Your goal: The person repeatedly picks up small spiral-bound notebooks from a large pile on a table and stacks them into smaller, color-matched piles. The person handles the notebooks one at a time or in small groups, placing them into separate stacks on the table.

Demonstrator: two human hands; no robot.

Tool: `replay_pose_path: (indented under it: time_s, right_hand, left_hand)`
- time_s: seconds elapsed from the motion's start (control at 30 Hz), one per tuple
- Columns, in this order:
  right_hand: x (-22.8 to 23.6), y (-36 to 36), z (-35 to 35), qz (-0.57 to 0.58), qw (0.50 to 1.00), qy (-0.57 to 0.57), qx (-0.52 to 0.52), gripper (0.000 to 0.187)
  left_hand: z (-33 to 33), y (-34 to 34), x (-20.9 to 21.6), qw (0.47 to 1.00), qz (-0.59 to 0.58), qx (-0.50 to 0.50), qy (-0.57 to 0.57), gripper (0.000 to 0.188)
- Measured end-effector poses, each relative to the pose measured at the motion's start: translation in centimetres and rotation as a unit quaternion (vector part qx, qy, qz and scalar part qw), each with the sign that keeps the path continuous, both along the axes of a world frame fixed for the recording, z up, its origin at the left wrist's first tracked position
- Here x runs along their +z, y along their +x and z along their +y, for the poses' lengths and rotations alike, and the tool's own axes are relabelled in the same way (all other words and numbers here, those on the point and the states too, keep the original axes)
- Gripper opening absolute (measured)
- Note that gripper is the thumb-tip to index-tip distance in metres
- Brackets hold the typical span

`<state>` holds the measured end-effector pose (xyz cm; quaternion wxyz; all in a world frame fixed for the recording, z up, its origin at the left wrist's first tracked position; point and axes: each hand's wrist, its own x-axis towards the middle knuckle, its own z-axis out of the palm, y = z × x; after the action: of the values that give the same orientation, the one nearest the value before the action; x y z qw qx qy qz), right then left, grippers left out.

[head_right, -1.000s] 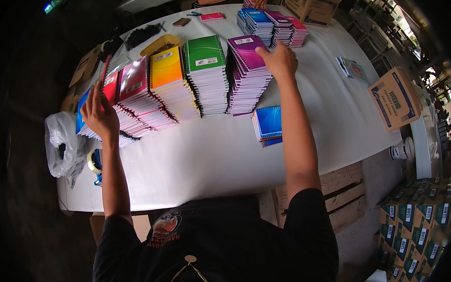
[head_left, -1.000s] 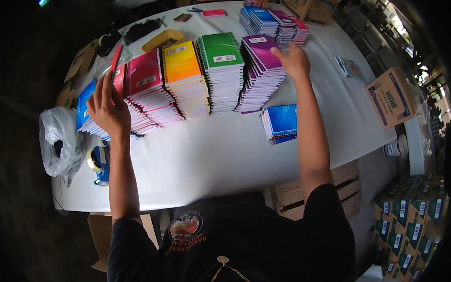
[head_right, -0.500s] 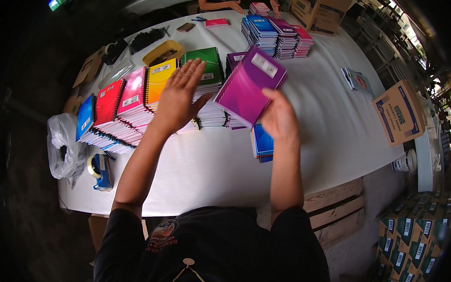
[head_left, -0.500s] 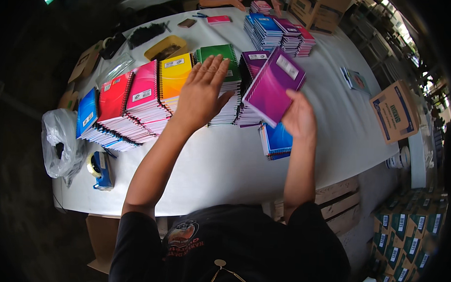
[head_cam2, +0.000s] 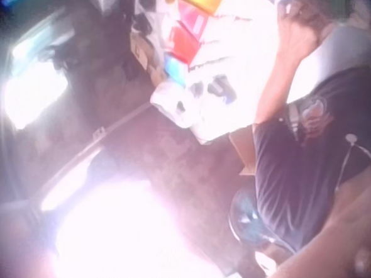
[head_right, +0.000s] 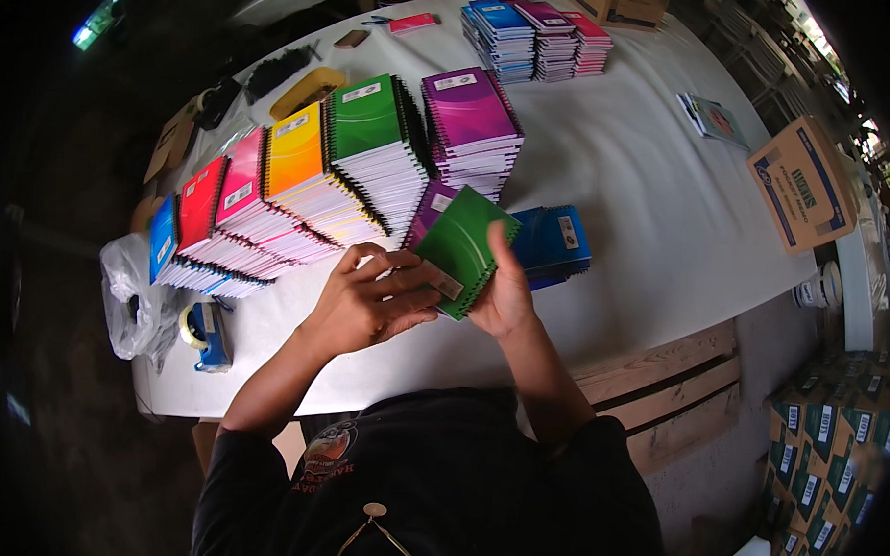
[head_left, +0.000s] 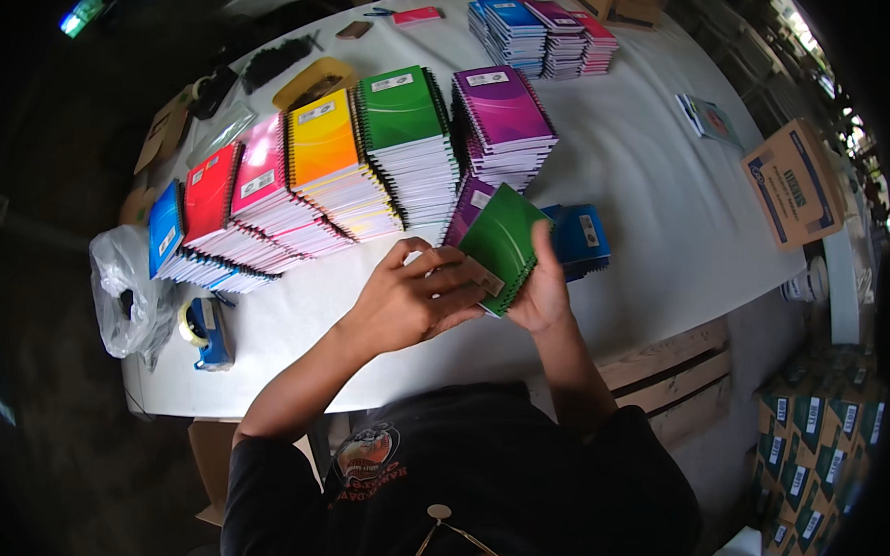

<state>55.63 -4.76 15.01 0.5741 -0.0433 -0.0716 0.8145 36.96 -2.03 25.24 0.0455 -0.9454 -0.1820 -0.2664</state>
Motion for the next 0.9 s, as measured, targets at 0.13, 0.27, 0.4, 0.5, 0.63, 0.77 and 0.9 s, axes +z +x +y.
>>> replay_pose_path:
  time_s: [0.13,0.27,0.4,0.5,0.63,0.77,0.9]
  right_hand:
    - [-0.5,-0.8,-0.3,-0.176,0.979,-0.094,-0.030,0.037]
    - [-0.6,-1.4,-0.9,-0.204,0.978,-0.038,-0.025,0.036]
    - [-0.6,-2.3,-1.3,-0.217,0.975,-0.032,-0.024,0.039]
    - [-0.9,-3.1,-1.0,-0.176,0.981,-0.073,-0.023,0.046]
    - [-1.5,-3.9,-0.4,-0.180,0.982,-0.049,-0.006,0.044]
    - [-1.7,-4.8,-0.6,-0.246,0.968,-0.042,0.000,0.040]
    - [-1.5,-5.6,-1.2,-0.218,0.972,-0.068,0.055,0.043]
  left_hand:
    - [4.4,-3.2,-0.3,0.979,-0.063,0.191,0.012,0.043]
    - [7.7,-6.9,-0.7,0.955,0.026,0.286,0.073,0.043]
    - [4.4,-7.4,0.2,0.903,-0.246,0.351,-0.025,0.022]
    - [-0.5,-5.3,0.4,0.957,-0.198,0.208,0.044,0.028]
    - [-4.3,-3.5,-1.9,0.996,-0.015,0.078,-0.040,0.025]
    - [-0.4,-9.6,-2.7,0.945,-0.093,0.313,-0.025,0.058]
    - [3.1,-15.1,-1.7,0.921,0.012,0.386,0.045,0.044]
